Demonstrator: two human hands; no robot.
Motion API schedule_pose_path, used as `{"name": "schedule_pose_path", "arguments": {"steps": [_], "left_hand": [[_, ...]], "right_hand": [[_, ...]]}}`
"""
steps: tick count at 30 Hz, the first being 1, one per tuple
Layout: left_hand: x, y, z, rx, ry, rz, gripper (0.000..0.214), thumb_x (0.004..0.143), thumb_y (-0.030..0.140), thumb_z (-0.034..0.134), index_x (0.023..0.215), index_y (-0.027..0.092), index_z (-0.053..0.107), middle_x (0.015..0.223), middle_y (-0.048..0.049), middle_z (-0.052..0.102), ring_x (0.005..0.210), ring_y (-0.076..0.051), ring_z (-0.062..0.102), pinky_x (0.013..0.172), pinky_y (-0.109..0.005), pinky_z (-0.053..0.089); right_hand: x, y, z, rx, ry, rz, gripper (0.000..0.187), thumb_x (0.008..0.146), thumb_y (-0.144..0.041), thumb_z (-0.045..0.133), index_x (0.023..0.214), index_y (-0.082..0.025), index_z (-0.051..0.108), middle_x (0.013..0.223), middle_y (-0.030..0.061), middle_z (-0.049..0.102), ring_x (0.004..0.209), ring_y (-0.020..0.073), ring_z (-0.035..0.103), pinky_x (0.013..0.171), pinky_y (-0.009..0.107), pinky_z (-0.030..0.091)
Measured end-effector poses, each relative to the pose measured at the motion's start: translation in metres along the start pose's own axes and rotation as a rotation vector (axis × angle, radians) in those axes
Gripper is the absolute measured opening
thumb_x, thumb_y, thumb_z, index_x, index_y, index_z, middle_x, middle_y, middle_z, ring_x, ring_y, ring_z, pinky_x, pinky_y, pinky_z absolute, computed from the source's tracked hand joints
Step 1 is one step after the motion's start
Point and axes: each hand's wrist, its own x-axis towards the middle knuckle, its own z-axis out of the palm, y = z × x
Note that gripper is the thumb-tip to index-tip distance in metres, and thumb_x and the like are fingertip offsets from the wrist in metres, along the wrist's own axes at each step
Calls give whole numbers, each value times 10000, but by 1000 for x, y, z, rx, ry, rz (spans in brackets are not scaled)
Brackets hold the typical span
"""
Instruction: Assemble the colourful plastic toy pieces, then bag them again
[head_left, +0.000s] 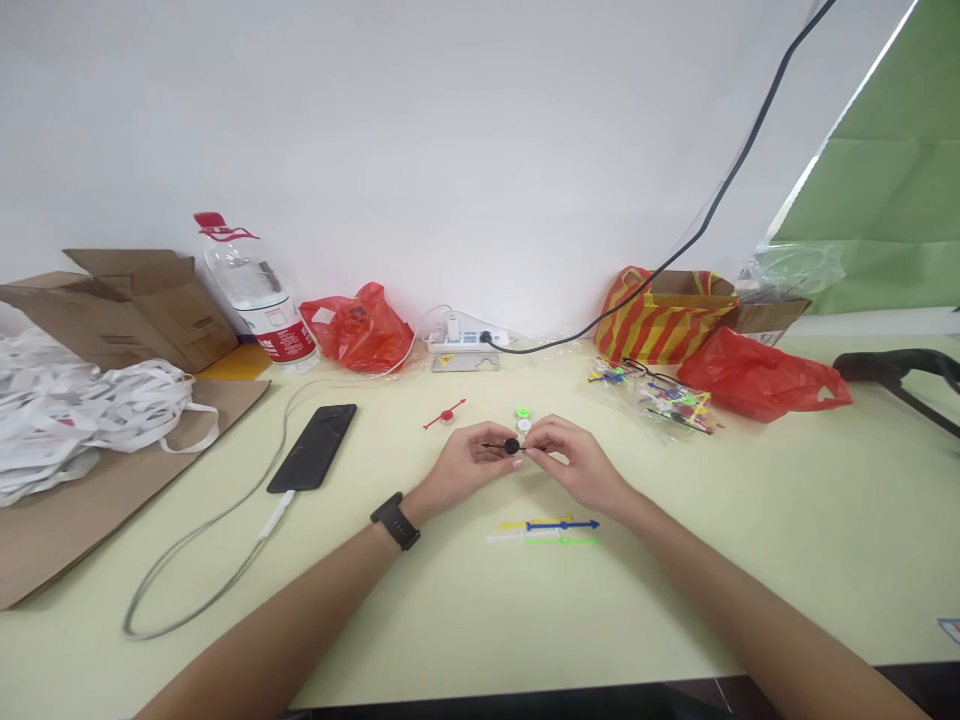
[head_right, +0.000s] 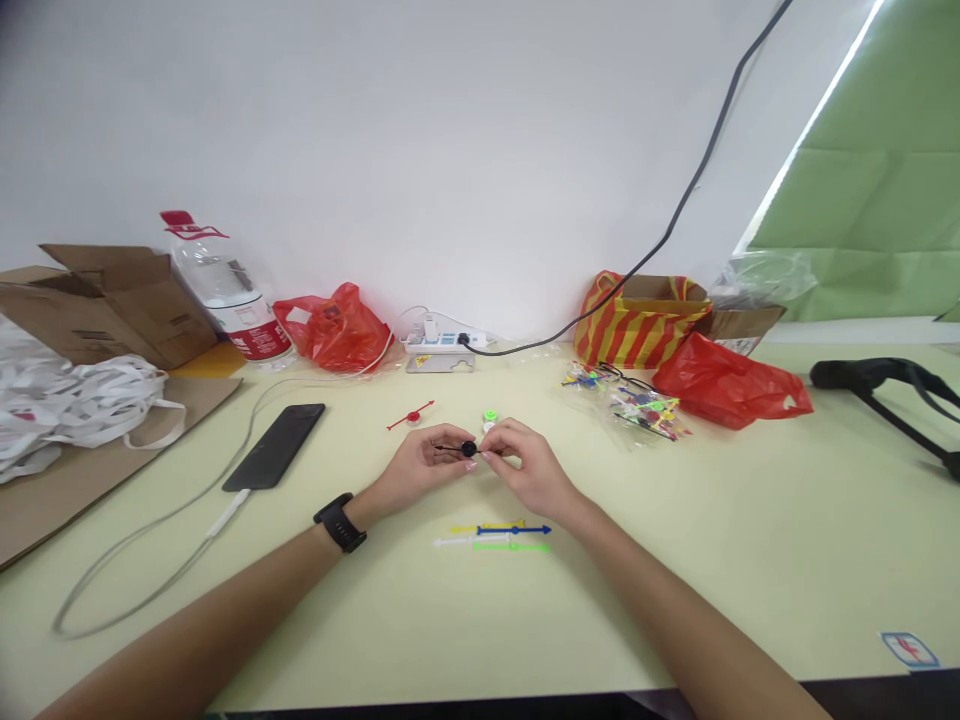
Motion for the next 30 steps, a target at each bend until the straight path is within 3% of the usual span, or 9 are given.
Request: {"name": "schedule_pose_path", "arguments": {"steps": [4, 13, 18, 30], "left_hand": [[-1, 1, 3, 53, -9, 71, 255, 870, 344, 776, 1057, 176, 739, 1034, -105, 757, 939, -222, 713, 898, -359, 571], [-4, 1, 2, 309, 53, 232, 195, 915, 296, 713, 1072, 180, 724, 1023, -73, 762, 929, -208, 719, 860, -338, 588], [-7, 5, -2, 527, 16, 361, 142, 941, 219, 651, 1072, 208, 706, 1043, -54, 755, 986, -205, 705, 894, -335, 549], [-8, 11, -3, 583, 8, 345, 34, 878, 202, 668, 902, 192, 645, 829, -19, 689, 787, -170, 644, 755, -296, 507]], "right_hand": [[-3, -2, 1, -169, -12, -74, 176, 1017, -333, 538, 984, -226, 674, 974, 83, 627, 837, 198, 604, 704, 330, 501], [-5, 4, 1, -313, -34, -172, 138, 1007, -177, 502, 988, -220, 632, 926, 51, 616, 796, 170, 574, 679, 290, 455], [-5, 4, 2, -339, -29, -150, 110, 988, -157, 539, 958, -218, 625, 862, 26, 601, 719, 149, 540, 655, 278, 443], [-4, -1, 1, -217, -29, -91, 127, 995, -199, 526, 992, -214, 652, 890, 38, 598, 757, 161, 556, 669, 289, 446]]}}
